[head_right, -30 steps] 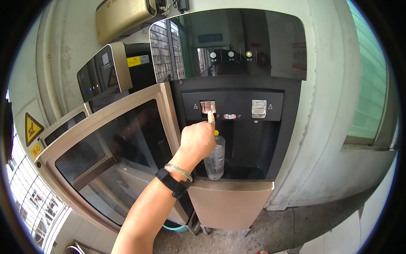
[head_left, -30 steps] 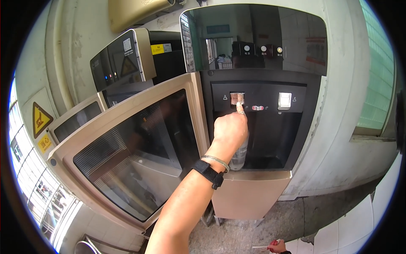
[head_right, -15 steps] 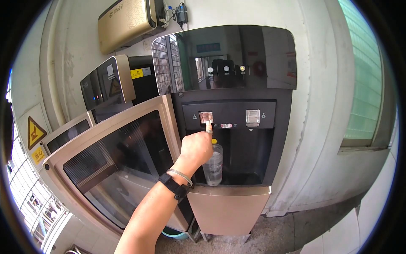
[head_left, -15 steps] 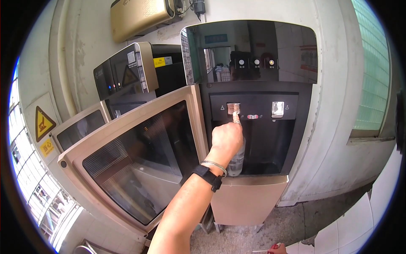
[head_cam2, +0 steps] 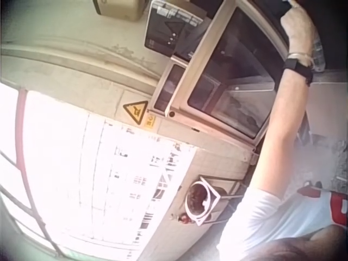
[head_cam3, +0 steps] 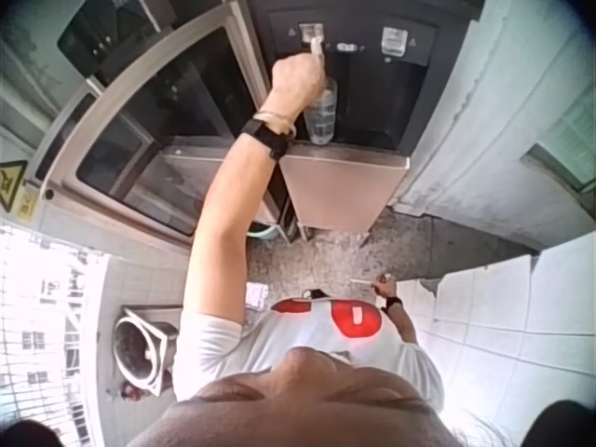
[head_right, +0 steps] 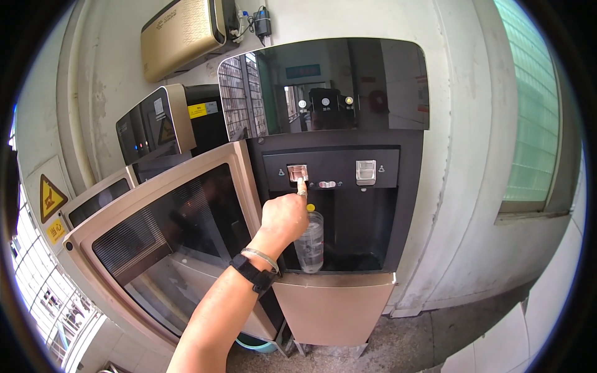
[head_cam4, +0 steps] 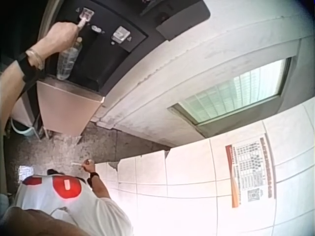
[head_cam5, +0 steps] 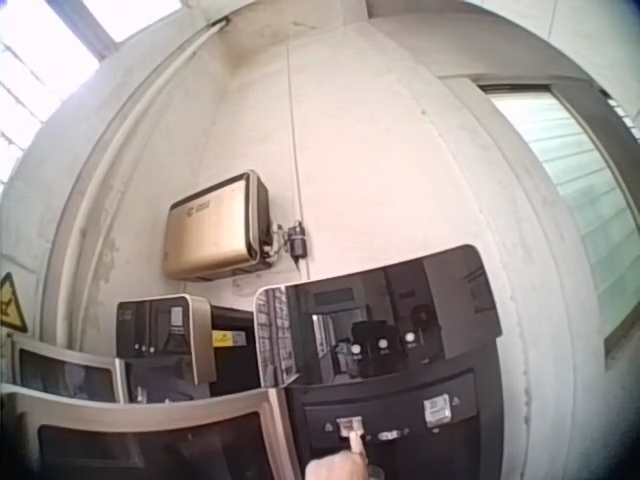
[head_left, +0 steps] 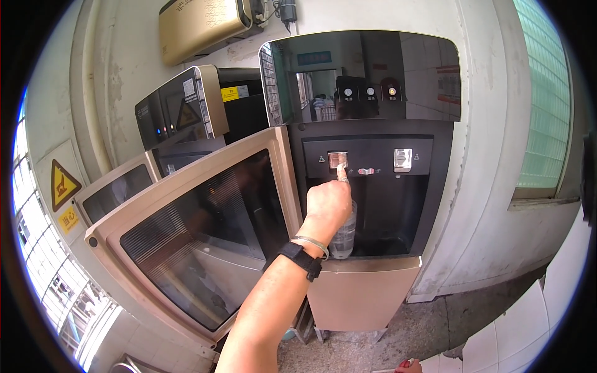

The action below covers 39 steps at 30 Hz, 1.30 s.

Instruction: Filling a water bottle and a cup from an automated water dispenser.

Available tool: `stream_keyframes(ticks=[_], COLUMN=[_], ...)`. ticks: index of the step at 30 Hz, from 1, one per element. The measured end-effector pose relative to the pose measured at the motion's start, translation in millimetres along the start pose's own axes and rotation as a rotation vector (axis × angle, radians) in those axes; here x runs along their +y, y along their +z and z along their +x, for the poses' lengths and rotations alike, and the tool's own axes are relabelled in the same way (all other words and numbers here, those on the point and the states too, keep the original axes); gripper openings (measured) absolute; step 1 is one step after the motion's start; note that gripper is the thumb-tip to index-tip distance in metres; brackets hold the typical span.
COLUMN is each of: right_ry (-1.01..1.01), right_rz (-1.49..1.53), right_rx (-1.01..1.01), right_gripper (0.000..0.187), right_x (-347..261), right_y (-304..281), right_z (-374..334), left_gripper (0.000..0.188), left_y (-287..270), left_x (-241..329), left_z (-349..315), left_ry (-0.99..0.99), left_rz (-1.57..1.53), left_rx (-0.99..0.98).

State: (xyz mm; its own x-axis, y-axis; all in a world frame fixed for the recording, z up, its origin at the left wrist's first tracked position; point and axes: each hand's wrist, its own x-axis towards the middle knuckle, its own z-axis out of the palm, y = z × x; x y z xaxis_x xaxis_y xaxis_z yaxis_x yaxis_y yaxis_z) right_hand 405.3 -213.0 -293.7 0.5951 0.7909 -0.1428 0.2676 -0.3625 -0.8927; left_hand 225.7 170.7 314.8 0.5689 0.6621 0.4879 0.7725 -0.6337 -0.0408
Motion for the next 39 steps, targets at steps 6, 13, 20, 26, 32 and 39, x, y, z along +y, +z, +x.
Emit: stream_keyframes(ticks=[6, 13, 20, 26, 32, 39], right_ry=[0.034, 0.027, 0.156, 0.172, 0.07, 0.259], right_rz=[0.056, 0.005, 0.019, 0.049, 0.014, 0.041], right_rx=[-0.009, -0.028, -0.031, -0.104, -0.046, -0.154], right_gripper=[0.022, 0.021, 0.019, 0.016, 0.015, 0.018], right_x=[0.1, 5.0, 14.9, 9.6, 38.2, 38.2], right_y=[1.5, -0.5, 0.5, -0.2, 10.3, 6.0], right_z=[-1.2, 1.7, -0.3, -1.8, 15.3, 18.0], left_gripper=[0.042, 0.051, 0.053, 0.054, 0.049, 0.046], left_y=[4.0, 3.1, 8.6, 16.0, 10.3, 15.6], left_x=[-3.5, -2.3, -3.7, -7.1, -7.8, -6.3], left_z=[-2.4, -1.5, 1.5, -1.2, -3.3, -2.4], left_ry=[0.011, 0.009, 0.053, 0.064, 0.055, 0.064], left_rz=[0.021, 0.044, 0.093, 0.072, 0.051, 0.048], left_rx=[0.018, -0.007, 0.081, 0.129, 0.113, 0.139])
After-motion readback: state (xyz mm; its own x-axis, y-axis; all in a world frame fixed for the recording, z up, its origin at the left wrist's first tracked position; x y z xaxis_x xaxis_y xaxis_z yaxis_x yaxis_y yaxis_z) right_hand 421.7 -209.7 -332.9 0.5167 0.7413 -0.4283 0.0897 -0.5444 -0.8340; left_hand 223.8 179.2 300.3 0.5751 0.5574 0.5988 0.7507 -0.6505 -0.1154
